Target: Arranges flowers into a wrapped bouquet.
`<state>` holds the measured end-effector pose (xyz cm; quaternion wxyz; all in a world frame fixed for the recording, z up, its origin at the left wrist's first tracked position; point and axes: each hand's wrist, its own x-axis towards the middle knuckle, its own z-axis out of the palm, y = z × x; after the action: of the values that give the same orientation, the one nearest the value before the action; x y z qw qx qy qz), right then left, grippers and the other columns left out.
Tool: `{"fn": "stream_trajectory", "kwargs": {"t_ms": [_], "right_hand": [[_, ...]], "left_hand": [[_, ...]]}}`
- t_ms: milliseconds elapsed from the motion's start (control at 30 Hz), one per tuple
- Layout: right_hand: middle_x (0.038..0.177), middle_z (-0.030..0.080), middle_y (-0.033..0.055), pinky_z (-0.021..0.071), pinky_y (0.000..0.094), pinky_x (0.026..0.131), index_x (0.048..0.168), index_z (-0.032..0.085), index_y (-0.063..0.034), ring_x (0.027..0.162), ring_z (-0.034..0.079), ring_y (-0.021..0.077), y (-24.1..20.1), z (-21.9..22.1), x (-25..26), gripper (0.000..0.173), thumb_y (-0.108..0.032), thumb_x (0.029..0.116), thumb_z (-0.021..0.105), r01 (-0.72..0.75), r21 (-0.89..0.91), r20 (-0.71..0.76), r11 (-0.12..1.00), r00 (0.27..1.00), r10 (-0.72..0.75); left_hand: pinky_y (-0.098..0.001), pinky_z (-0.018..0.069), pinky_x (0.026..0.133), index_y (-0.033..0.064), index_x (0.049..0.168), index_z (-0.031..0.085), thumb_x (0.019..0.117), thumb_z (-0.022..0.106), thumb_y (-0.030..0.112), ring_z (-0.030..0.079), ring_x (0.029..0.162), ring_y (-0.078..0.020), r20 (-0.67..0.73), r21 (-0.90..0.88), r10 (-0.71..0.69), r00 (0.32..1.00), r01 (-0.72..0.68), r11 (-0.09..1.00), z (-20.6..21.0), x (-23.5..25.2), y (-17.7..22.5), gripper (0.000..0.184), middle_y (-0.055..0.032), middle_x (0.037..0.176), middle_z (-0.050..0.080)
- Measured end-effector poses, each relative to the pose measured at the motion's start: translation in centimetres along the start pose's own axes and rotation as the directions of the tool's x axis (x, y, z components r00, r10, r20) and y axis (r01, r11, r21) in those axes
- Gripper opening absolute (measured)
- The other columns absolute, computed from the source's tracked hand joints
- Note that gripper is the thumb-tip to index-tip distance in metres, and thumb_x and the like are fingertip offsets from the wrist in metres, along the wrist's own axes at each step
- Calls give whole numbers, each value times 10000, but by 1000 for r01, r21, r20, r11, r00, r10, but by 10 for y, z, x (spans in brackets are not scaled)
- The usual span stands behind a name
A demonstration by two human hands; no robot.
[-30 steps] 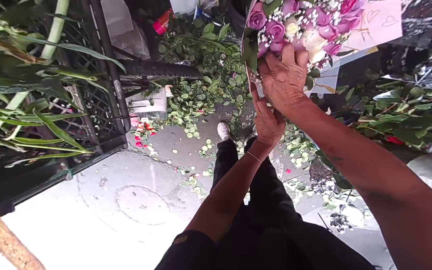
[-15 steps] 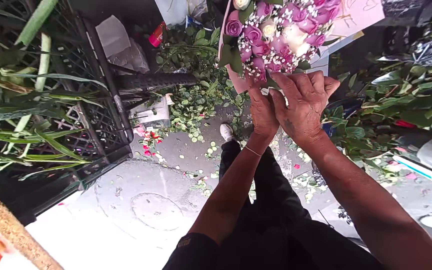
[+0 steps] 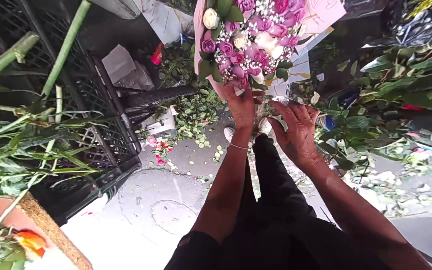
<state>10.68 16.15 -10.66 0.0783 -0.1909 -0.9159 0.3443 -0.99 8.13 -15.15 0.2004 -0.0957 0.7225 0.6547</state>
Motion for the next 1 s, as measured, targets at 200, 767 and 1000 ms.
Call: {"fn": "stream_trajectory", "kwargs": {"t_ms": [200, 767, 1000], "right_hand": [[1021, 734, 141, 455, 508, 918, 1241, 719, -77, 942, 676, 305, 18, -17, -22, 274, -165, 996, 635, -94, 100, 14, 991, 996, 93], [1015, 724, 91, 567, 282, 853, 1226, 692, -16, 913, 681, 115, 3, -133, -104, 306, -220, 1010, 620, -217, 431, -57, 876, 962, 267], [1205, 674, 244, 505, 597, 970, 1291, 662, -21, 1086, 667, 409, 39, -93, -68, 348, -240, 1025, 611, -328, 166, 552, 930, 812, 188]], "left_hand": [[-303, 629, 556, -9, 1203, 482, 962, 544, -86, 713, 638, -156, 60, 104, 284, 957, -289, 952, -30, -60, 7, 260, -202, 1579, 380], [-472, 557, 982, -45, 1331, 585, 1018, 623, 174, 701, 1076, -314, 199, 848, -626, 754, 187, 495, -219, -173, 37, 384, -234, 1320, 633], [-460, 578, 952, -41, 1317, 598, 1029, 607, 163, 725, 1023, -294, 204, 804, -512, 834, 155, 574, -205, -184, 53, 353, -222, 1265, 668]]}}
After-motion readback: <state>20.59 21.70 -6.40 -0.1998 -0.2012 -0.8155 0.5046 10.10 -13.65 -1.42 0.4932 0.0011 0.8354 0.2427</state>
